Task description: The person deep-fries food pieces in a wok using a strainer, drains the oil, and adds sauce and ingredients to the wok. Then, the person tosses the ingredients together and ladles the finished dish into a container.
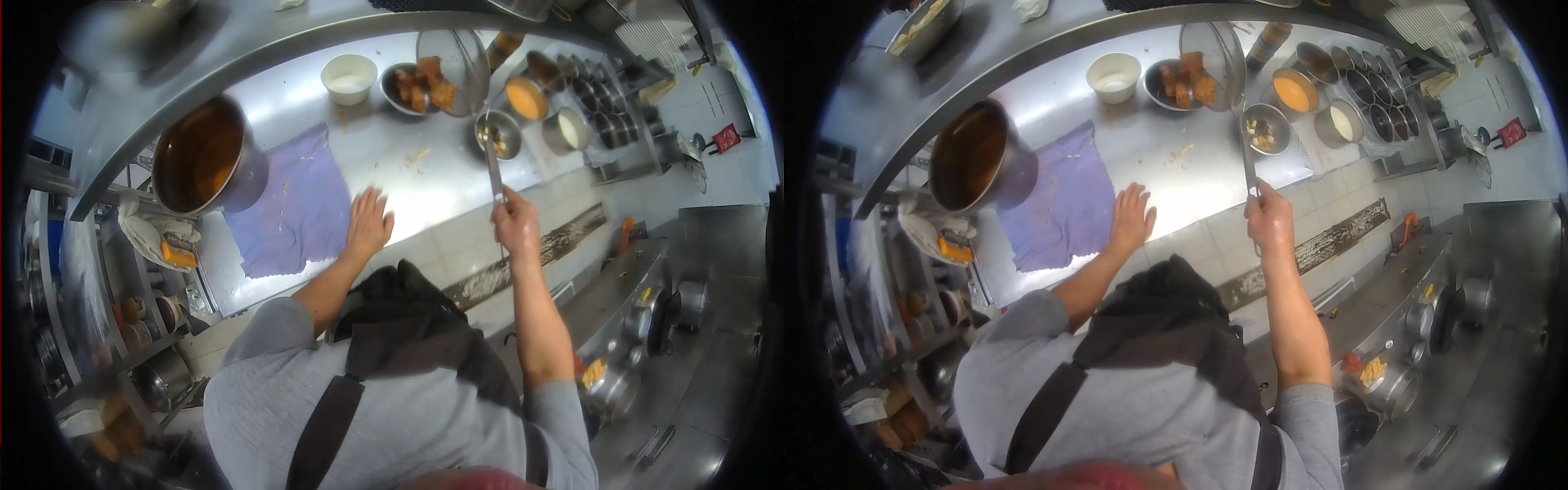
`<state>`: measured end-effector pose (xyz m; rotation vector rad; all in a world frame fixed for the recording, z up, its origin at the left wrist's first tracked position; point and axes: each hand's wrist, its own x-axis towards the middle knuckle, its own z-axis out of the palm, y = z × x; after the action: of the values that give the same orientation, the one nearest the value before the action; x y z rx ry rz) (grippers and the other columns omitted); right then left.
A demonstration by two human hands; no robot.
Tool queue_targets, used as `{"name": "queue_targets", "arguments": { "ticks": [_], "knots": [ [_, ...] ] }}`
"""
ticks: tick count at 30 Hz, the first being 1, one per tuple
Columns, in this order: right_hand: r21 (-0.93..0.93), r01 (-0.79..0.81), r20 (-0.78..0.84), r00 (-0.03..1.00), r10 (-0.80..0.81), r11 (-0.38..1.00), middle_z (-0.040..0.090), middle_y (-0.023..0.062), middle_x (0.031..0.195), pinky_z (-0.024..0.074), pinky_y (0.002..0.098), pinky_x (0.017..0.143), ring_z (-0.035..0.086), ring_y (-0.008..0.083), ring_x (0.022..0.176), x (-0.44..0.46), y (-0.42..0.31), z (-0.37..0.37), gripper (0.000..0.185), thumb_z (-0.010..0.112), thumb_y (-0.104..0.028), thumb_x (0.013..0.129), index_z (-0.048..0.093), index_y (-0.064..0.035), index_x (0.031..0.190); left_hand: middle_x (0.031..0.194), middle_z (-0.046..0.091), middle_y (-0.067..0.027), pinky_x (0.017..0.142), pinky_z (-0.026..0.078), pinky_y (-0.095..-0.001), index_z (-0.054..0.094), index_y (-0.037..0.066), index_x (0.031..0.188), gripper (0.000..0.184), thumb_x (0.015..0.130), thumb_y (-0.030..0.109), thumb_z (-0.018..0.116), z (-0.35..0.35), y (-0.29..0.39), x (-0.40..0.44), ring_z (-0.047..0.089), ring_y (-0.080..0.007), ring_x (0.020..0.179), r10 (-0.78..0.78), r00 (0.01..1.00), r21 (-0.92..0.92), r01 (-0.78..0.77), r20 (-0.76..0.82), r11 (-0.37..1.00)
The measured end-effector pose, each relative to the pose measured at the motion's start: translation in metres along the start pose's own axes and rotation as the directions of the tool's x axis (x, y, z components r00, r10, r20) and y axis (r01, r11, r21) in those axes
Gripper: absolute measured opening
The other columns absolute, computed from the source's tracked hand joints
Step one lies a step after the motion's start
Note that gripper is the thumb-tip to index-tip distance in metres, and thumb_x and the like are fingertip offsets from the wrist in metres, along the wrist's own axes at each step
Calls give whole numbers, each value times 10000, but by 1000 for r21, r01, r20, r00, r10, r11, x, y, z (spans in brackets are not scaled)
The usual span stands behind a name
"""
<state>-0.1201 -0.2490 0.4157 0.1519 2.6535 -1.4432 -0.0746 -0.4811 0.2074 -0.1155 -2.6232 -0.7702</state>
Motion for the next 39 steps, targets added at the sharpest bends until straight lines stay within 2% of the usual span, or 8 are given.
{"name": "queue_targets", "arguments": {
  "ticks": [8,20,26,27,29,32,35,39],
  "knots": [
    [-246,162,-109,975,-193,956,565,160,610,450,366,570,580,254,561,8,-3,4,328,513,-68,804,583,-4,1118,1140,542,-252,947,392,-414,548,-49,1103,303,851,120,528,-41,-45,35,497,-389,1085,-344,913,-284,278,-217,918],
    [616,-112,-129,962,241,780,573,69,623,359,264,393,482,119,426,-95,73,-86,178,570,-100,791,597,54,876,986,610,-210,807,470,-379,544,-39,1110,277,902,120,452,-13,-103,61,589,-335,888,-238,841,-41,250,-486,967],
    [803,42,-444,708,550,594,576,63,616,327,232,326,457,97,373,-264,158,-153,211,572,-35,812,569,63,999,806,588,-101,597,464,-311,557,-22,1080,299,908,215,494,60,43,42,566,-180,656,184,980,-361,-201,-80,911],
    [795,100,-528,600,601,599,569,61,619,337,240,345,467,102,395,-298,163,-158,154,571,-30,813,574,51,944,821,590,-102,636,462,-318,565,-16,1049,281,902,213,497,63,75,18,568,-194,700,17,964,-451,109,265,886],
    [756,149,-634,409,657,637,570,56,613,299,222,307,434,95,341,-363,189,-177,201,566,-48,825,566,57,996,885,605,-104,759,457,-334,568,9,986,234,884,211,510,92,119,-24,576,-234,849,60,657,-355,327,752,876],
    [672,24,-740,25,672,740,576,47,604,271,234,295,436,97,336,-463,216,-199,223,576,-90,812,584,42,991,1031,593,-108,818,442,-379,553,68,1105,361,888,350,494,224,70,-122,554,-249,974,94,213,-21,-323,973,946],
    [600,-149,-787,-288,546,786,562,69,580,361,243,345,474,117,395,-550,253,-218,201,554,-62,833,584,62,989,1188,534,-116,865,437,-446,464,85,1261,500,892,423,470,135,240,-95,499,-283,1109,89,-197,57,633,976,772],
    [641,-479,-754,-541,373,600,615,121,632,465,318,456,576,185,463,-645,336,-238,187,540,-78,799,600,73,891,1258,495,-151,844,455,-489,407,75,1326,570,882,421,495,122,396,-56,492,-331,1150,447,-212,-83,828,869,554]
  ]
}}
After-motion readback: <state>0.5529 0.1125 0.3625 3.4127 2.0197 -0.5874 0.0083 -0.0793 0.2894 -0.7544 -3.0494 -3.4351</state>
